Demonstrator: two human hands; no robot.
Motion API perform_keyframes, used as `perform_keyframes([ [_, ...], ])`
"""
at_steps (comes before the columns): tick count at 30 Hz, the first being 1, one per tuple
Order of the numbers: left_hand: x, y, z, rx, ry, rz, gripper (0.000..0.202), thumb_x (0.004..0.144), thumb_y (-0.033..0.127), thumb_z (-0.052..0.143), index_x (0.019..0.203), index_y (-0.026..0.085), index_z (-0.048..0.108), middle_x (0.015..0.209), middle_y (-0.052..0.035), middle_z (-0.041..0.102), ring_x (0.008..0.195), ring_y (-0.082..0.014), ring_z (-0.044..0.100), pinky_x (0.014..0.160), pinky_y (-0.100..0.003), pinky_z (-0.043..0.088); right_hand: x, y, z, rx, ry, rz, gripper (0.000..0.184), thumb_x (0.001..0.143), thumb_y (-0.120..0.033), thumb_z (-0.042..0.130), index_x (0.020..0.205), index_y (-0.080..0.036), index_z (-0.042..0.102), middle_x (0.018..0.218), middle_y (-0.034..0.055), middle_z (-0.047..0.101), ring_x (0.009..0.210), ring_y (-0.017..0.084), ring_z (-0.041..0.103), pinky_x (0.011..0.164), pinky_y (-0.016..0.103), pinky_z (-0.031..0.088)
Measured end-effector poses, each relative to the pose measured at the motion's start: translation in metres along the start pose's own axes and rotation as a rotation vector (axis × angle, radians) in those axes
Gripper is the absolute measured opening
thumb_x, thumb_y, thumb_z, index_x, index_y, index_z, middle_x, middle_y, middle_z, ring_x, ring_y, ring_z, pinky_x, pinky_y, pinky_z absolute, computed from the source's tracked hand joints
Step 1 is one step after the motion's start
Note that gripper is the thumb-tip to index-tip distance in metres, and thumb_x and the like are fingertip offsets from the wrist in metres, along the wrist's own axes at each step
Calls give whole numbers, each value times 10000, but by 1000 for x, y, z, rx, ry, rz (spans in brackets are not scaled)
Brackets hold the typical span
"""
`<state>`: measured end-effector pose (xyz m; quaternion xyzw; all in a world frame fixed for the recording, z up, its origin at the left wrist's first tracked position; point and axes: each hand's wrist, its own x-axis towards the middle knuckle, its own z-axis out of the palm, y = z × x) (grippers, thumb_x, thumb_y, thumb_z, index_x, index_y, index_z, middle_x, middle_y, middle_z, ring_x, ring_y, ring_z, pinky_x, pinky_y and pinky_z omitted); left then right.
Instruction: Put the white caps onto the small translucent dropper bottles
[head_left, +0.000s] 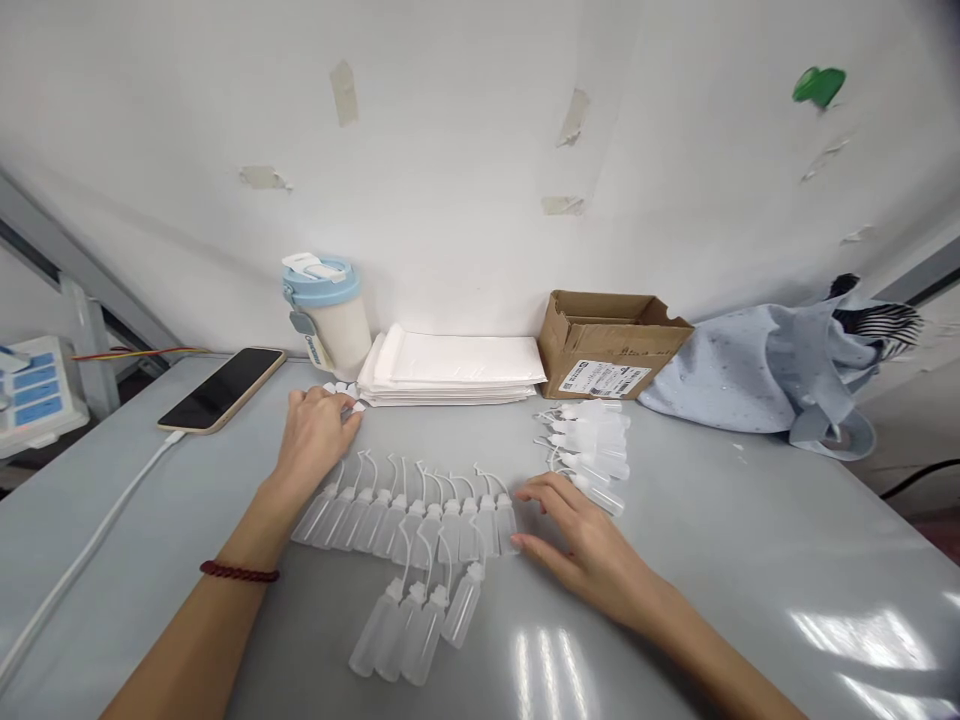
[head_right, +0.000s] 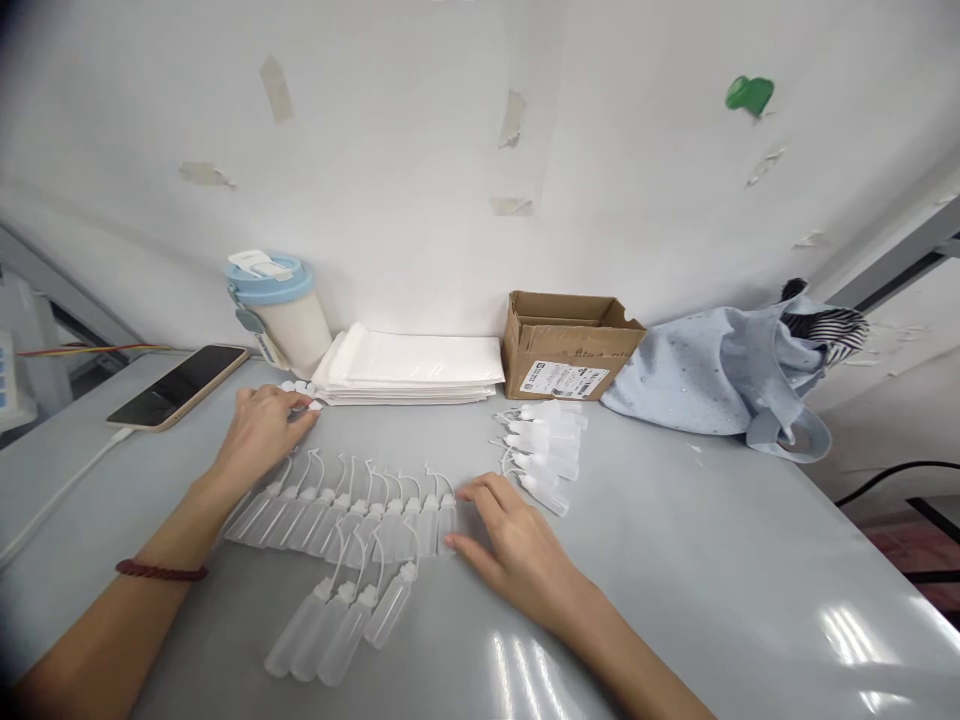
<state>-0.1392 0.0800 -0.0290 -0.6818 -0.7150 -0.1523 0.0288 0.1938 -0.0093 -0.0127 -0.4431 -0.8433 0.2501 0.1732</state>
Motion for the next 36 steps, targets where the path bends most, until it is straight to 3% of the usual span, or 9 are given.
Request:
perform_keyframes([
  [5,-10,18,-17,-180,-2,-108,233,711,326,489,785,165,640,893,-144,679,950,-345,576,866,-447,418,2,-2,1,29,-76,67,396,874,-346,568,1221,-191,457,1188,112,507,1059,245,532,893,412,468],
  [8,-20,36,-29,-363,-62,-160,213,717,364,513,767,182,612,805,-81,696,808,-275,639,765,-376,484,3,-3,1,71,-130,97,573,801,-455,642,1266,-192,434,1202,110,491,1078,257,519,913,410,459],
  [11,-29,55,-37,-545,-129,-168,210,706,394,563,763,193,585,765,-39,689,786,-230,658,721,-314,510,5,-5,2,88,-169,128,708,732,-485,703,1305,-191,408,1214,111,470,1077,268,513,903,411,464],
  [18,-44,84,-39,-828,-385,-87,161,707,329,617,748,191,545,650,10,609,621,-155,605,537,-230,482,6,-6,7,101,-143,116,517,762,-279,695,1211,-180,460,1189,103,458,1071,249,490,916,400,437],
  [23,-53,97,-40,-974,-607,-22,136,746,296,620,740,186,540,649,33,527,609,-122,509,558,-227,436,4,-6,3,220,-97,104,489,720,-184,702,1139,-200,452,1132,63,466,1016,209,486,893,354,431],
  [29,-60,107,-41,-1074,-810,39,130,791,304,603,789,174,601,648,45,481,597,-98,434,547,-211,373,-1,-15,1,389,-54,39,548,732,-112,679,1186,-267,413,1059,7,503,870,145,495,779,264,449],
  [36,-65,108,-40,-1105,-897,77,222,822,381,585,843,171,653,599,60,396,558,-90,362,485,-192,336,-5,-19,4,476,-3,-69,596,764,-91,662,1268,-302,423,1051,5,567,835,132,527,800,266,463],
])
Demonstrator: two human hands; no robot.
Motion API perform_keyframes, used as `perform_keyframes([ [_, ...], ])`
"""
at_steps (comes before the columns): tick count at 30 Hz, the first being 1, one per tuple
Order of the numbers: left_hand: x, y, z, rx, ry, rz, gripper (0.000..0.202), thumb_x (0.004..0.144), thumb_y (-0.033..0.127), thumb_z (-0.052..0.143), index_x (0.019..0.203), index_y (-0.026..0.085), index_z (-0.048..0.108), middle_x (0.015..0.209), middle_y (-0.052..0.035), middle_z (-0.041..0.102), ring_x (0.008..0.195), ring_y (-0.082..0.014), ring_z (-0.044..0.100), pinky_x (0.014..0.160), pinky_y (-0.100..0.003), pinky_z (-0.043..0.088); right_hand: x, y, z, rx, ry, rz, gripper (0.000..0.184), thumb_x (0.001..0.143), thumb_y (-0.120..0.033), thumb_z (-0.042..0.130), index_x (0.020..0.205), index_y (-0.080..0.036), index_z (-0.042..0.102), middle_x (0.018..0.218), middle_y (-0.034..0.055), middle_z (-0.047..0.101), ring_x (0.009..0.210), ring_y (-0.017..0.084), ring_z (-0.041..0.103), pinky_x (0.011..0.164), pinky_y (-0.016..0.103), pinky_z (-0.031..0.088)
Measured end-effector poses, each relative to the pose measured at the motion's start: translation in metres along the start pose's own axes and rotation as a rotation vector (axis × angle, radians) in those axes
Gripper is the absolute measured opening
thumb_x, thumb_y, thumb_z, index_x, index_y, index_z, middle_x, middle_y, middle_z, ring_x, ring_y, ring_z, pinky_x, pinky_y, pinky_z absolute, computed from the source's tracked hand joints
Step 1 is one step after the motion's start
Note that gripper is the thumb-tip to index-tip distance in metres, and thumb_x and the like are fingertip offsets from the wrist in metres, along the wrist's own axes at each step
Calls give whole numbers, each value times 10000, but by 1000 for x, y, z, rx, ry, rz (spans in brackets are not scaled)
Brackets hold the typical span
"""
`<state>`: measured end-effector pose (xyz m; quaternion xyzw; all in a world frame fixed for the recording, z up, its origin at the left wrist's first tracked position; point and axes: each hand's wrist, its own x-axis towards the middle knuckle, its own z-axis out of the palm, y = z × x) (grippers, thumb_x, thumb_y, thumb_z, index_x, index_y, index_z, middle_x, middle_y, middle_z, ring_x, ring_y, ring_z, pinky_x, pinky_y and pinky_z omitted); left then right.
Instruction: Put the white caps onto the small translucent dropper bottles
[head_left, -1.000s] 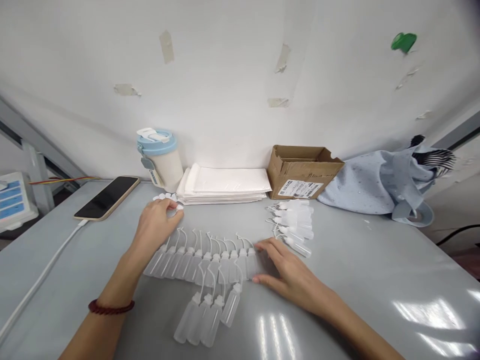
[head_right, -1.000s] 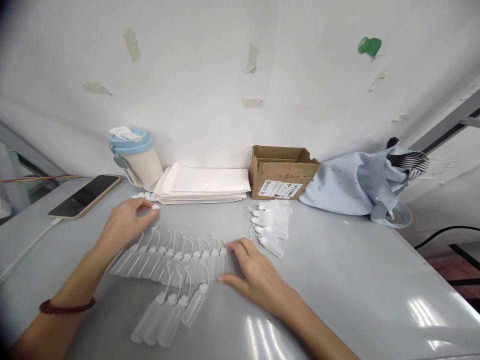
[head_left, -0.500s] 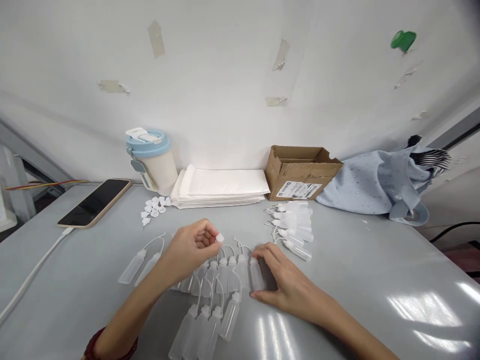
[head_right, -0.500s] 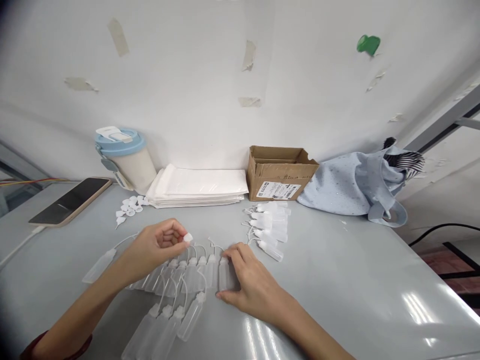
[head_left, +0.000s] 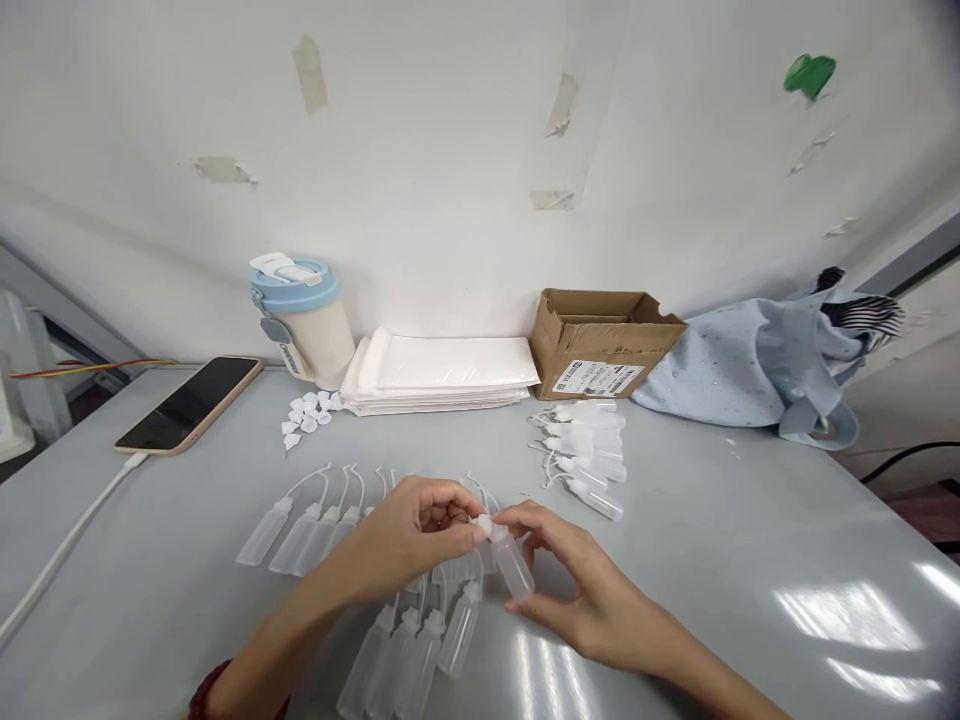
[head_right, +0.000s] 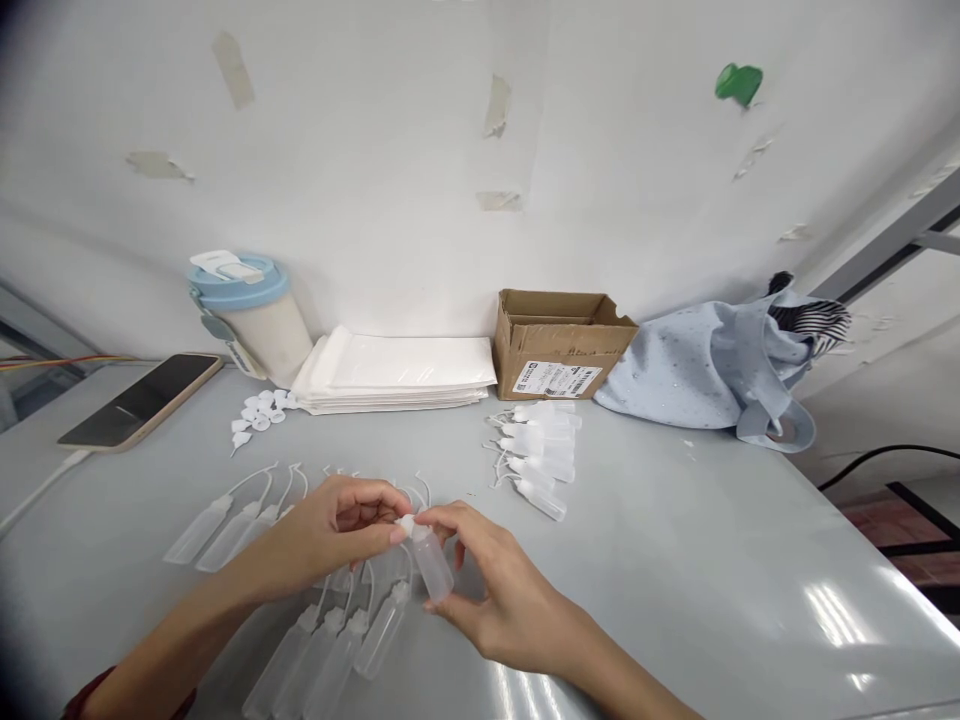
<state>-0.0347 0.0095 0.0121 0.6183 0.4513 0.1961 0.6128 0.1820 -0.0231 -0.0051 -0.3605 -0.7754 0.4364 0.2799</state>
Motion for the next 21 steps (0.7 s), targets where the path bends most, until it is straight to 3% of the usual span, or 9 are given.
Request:
perform_keyframes([
  [7,0,0,-2,-49,-28,8,220,813,380,596,795,167,649,596,51,457,540,-90,421,495,-194,395,2,-5,-11,9,-68,-77,537,884,-109,519,1364,-324,417,1154,42,619,1035,171,583,906,335,470],
  [10,-1,2,0,-42,-42,-28,191,796,353,606,765,168,644,597,48,467,546,-100,442,492,-202,417,2,-3,-12,8,-79,-88,462,924,-122,439,1335,-331,461,1161,35,629,1017,163,607,846,317,518],
  [12,-1,2,3,-37,-33,-45,182,794,343,600,760,169,639,595,47,473,542,-105,454,484,-206,422,2,1,-10,-25,-63,-107,476,923,-111,425,1344,-330,447,1197,41,613,979,156,622,795,299,540],
  [17,0,1,8,-62,-10,-22,144,809,300,572,773,174,631,594,46,484,543,-105,465,511,-217,436,0,5,-3,-171,31,-183,501,906,-88,417,1371,-276,401,1168,87,611,1039,187,591,852,351,511],
  [19,0,0,10,-58,1,8,116,810,271,569,791,178,635,591,46,497,543,-102,472,531,-220,442,0,4,-1,-161,59,-142,430,914,-124,420,1326,-242,457,1035,83,647,891,179,630,774,336,527],
  [21,0,0,12,-33,26,50,94,803,245,577,817,183,647,617,37,538,569,-107,505,562,-223,462,0,2,0,-72,72,-15,339,925,-193,433,1249,-211,532,838,47,650,671,145,620,642,293,526],
])
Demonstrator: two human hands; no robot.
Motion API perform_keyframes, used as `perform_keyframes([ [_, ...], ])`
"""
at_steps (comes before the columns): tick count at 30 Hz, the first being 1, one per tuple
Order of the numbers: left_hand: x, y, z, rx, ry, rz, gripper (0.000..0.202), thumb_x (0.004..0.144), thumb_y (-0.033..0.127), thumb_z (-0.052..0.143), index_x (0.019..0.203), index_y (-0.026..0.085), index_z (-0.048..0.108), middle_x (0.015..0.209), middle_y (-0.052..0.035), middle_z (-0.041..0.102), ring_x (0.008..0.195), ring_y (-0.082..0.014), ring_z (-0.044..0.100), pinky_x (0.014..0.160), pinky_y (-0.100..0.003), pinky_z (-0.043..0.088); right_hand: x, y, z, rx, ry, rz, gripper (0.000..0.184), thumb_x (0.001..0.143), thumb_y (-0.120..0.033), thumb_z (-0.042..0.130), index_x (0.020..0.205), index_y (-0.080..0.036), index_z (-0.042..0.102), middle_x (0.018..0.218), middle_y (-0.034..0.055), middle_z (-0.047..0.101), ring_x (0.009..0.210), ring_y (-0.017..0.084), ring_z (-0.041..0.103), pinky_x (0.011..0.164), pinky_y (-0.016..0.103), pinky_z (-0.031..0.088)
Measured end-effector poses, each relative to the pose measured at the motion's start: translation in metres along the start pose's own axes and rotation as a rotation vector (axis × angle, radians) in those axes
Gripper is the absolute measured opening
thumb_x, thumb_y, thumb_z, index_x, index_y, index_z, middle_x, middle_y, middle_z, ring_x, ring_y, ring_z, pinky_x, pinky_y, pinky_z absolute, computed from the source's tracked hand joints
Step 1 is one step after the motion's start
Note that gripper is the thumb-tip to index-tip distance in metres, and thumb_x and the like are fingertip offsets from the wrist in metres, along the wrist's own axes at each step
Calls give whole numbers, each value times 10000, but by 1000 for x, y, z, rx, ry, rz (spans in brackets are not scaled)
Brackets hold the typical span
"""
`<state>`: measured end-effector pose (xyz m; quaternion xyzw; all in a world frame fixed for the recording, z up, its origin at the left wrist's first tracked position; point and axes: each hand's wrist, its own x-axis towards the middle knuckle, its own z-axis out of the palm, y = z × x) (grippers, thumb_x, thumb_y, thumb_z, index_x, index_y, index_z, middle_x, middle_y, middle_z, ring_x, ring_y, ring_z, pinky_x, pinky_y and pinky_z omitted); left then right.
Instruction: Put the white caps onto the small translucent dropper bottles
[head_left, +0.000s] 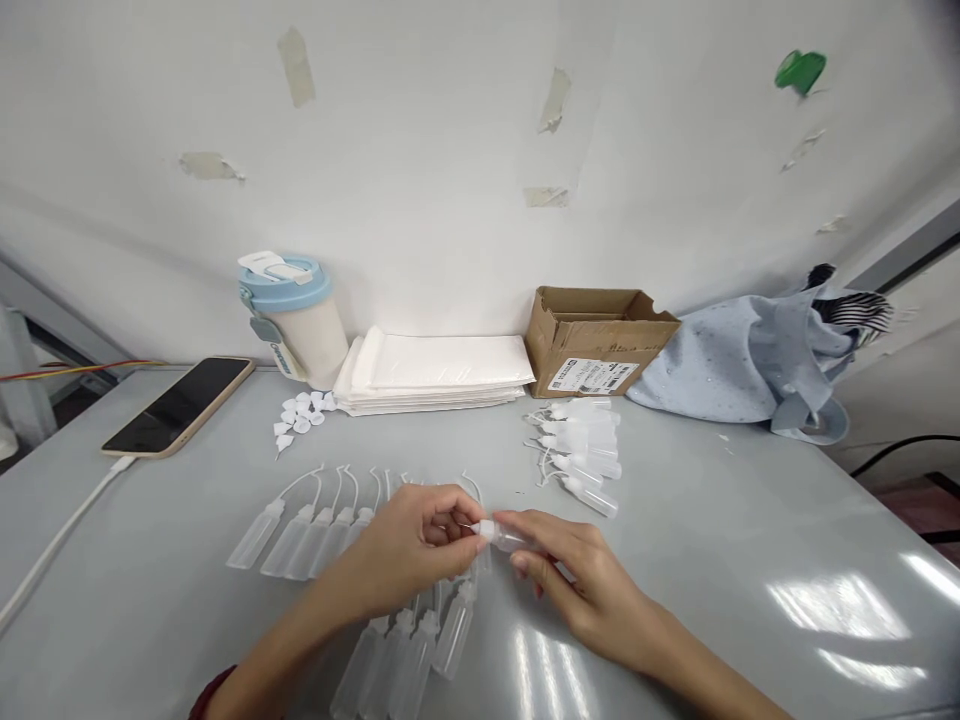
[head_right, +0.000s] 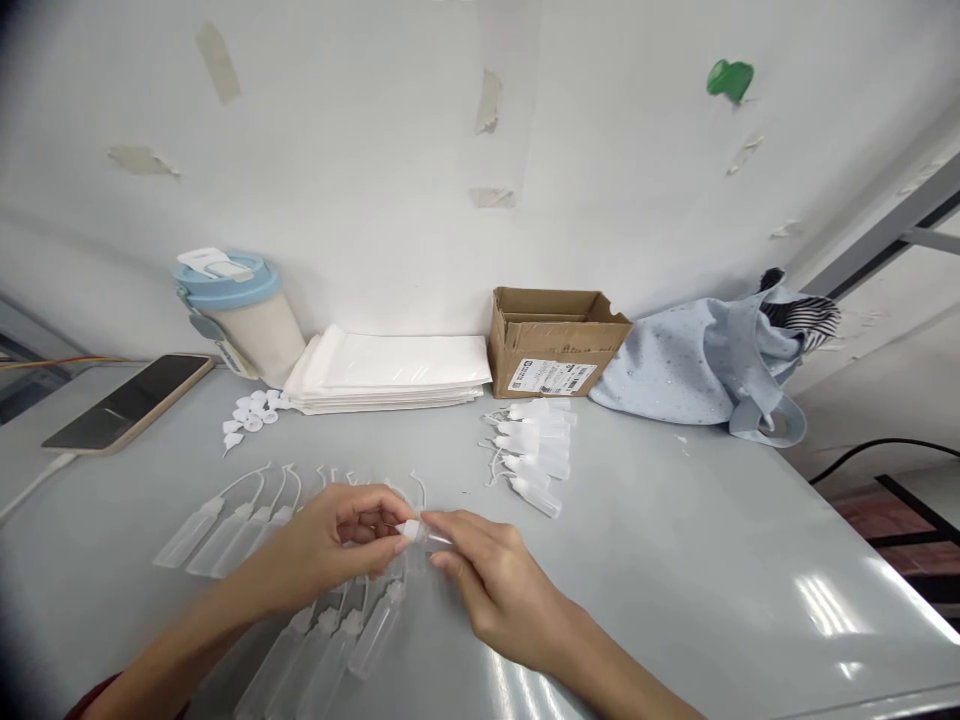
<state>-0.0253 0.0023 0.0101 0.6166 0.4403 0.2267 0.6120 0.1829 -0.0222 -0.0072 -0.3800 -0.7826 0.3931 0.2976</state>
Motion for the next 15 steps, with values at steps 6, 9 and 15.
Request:
perform_keyframes([
  [6,0,2,2,64,53,116,168,813,219,577,922,224,704,840,-12,675,725,-147,623,633,-233,513,2,-2,2,332,25,289,288,921,-333,472,1154,-184,550,636,-20,567,525,104,540,511,229,462],
  [9,1,3,2,34,84,110,159,816,265,596,906,209,714,759,-13,667,665,-143,609,616,-243,510,1,-3,4,255,67,212,236,915,-300,480,1127,-205,520,715,-7,594,558,104,533,528,228,457],
  [15,3,2,5,-2,127,230,108,803,220,615,795,199,720,860,-37,646,778,-158,593,687,-255,504,0,-1,8,217,81,164,203,914,-296,475,1103,-223,462,718,-13,586,543,109,515,513,237,454],
])
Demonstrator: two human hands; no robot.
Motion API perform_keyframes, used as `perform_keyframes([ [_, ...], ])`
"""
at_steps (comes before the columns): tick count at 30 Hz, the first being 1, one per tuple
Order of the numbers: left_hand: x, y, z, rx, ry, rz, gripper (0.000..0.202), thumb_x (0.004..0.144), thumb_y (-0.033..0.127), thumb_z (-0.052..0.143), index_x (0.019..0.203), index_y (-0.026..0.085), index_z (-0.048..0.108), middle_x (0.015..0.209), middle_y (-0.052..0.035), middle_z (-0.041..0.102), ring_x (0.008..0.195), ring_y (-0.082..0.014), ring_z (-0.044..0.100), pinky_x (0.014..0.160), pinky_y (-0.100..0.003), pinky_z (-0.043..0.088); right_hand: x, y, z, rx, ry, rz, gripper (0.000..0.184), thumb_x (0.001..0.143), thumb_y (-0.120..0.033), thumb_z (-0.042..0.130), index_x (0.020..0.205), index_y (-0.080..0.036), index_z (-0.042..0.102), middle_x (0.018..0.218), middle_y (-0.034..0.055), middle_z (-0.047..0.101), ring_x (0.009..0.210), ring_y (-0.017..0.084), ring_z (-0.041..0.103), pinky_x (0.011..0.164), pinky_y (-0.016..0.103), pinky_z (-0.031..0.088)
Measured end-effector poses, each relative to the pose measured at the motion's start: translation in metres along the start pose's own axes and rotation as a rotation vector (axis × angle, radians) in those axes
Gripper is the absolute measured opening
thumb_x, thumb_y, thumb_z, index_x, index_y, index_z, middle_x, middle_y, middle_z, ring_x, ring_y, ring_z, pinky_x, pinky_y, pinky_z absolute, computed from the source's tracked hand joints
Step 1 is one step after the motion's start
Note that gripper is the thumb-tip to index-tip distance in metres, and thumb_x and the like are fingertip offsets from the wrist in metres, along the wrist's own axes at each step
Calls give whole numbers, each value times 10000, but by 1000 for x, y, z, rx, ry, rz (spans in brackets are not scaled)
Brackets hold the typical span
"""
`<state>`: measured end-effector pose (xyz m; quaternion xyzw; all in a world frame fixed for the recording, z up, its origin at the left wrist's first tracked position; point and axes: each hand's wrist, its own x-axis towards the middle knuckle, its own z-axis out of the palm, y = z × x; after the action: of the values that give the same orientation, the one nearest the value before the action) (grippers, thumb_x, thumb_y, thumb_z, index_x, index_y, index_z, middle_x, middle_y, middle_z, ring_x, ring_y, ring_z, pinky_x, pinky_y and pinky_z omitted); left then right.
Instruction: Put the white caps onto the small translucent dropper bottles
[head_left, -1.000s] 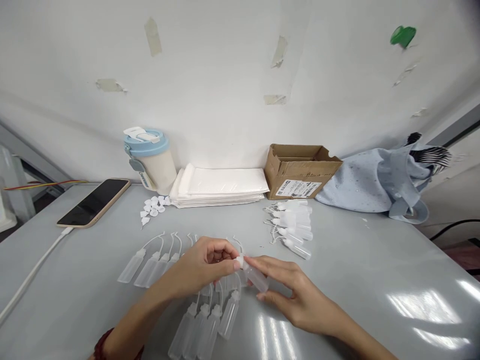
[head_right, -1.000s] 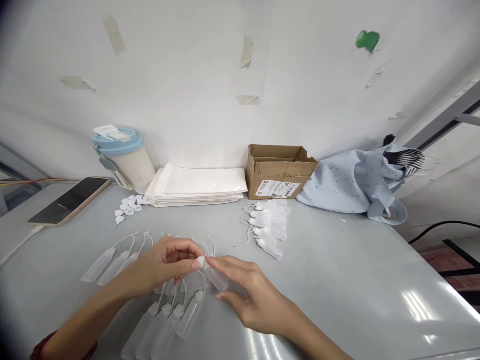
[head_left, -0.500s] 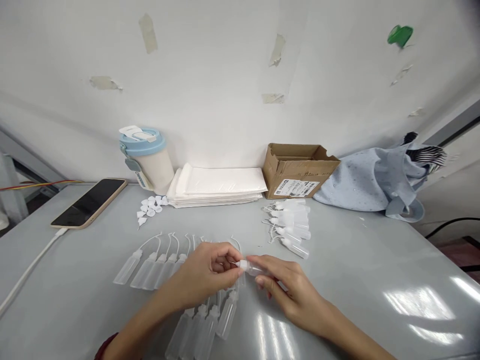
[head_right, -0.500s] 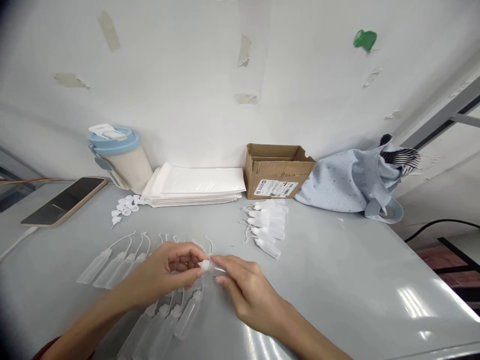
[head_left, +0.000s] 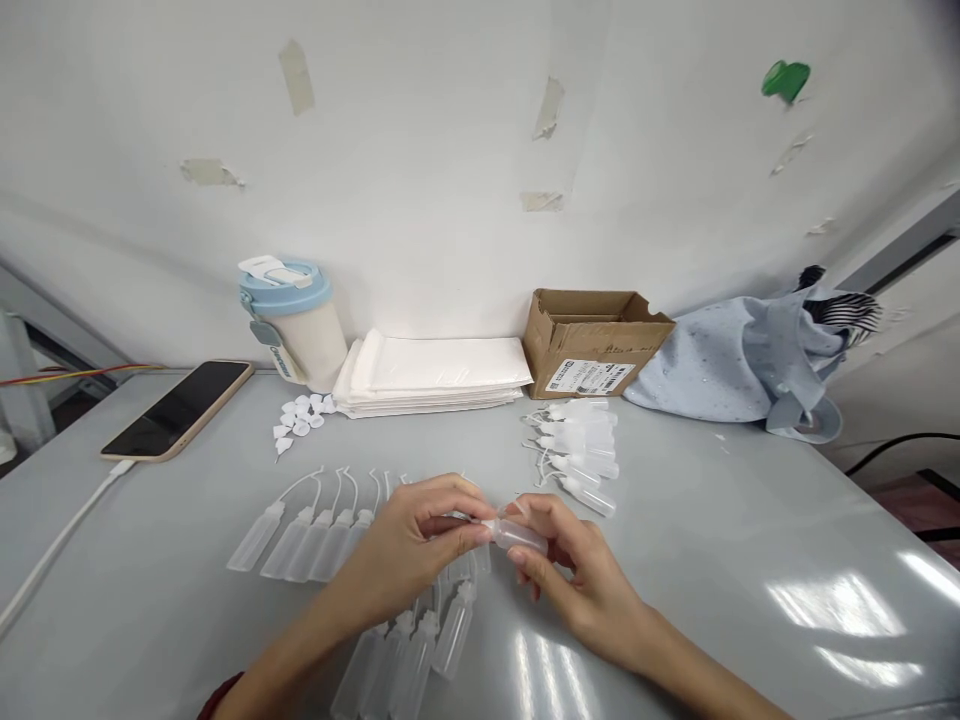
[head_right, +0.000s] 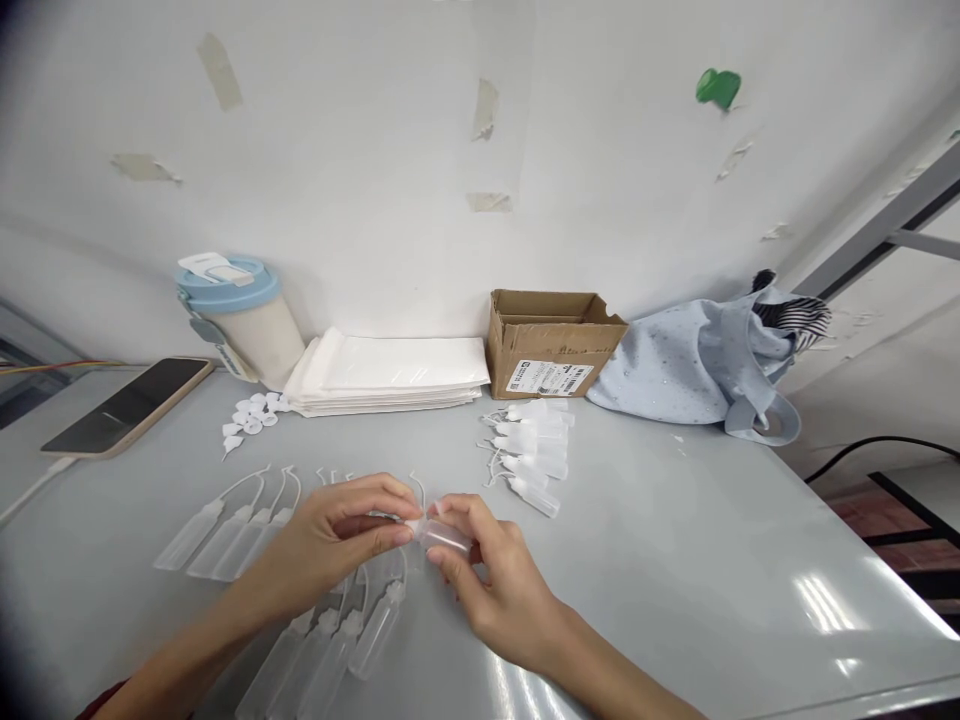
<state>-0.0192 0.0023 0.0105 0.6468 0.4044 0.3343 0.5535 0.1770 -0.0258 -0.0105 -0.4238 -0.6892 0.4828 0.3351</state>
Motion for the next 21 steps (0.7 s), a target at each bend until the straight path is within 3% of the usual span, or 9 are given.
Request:
perform_keyframes([
  [5,-1,-2,3,-65,-19,65,97,800,163,600,814,196,691,927,-49,615,890,-174,590,825,-298,501,2,1,0,234,-21,61,210,919,-346,484,1082,-223,437,673,-28,579,522,99,523,499,227,468],
  [9,-1,-2,2,-129,18,-14,91,783,240,642,861,197,622,942,-34,581,919,-176,576,837,-297,497,-1,2,0,64,45,2,166,911,-302,495,1048,-218,456,745,3,607,597,121,572,523,234,484],
  [14,-1,2,1,-4,-12,-205,236,841,410,559,806,185,622,723,3,582,666,-140,565,658,-263,485,-3,4,0,-273,111,-216,166,902,-210,474,1068,-215,485,863,46,663,600,127,600,535,243,492],
  [17,-1,3,1,12,-40,-188,263,849,418,540,777,184,634,664,14,559,619,-132,532,619,-253,465,-2,3,-1,-332,105,-328,227,904,-155,457,1119,-226,471,939,60,678,746,160,652,627,262,521],
  [21,-3,4,1,28,-41,-153,236,843,404,555,800,191,648,732,-3,613,712,-157,563,671,-263,464,0,2,-4,-325,34,-426,317,895,-82,428,1164,-234,496,1032,83,627,908,182,620,729,295,522],
])
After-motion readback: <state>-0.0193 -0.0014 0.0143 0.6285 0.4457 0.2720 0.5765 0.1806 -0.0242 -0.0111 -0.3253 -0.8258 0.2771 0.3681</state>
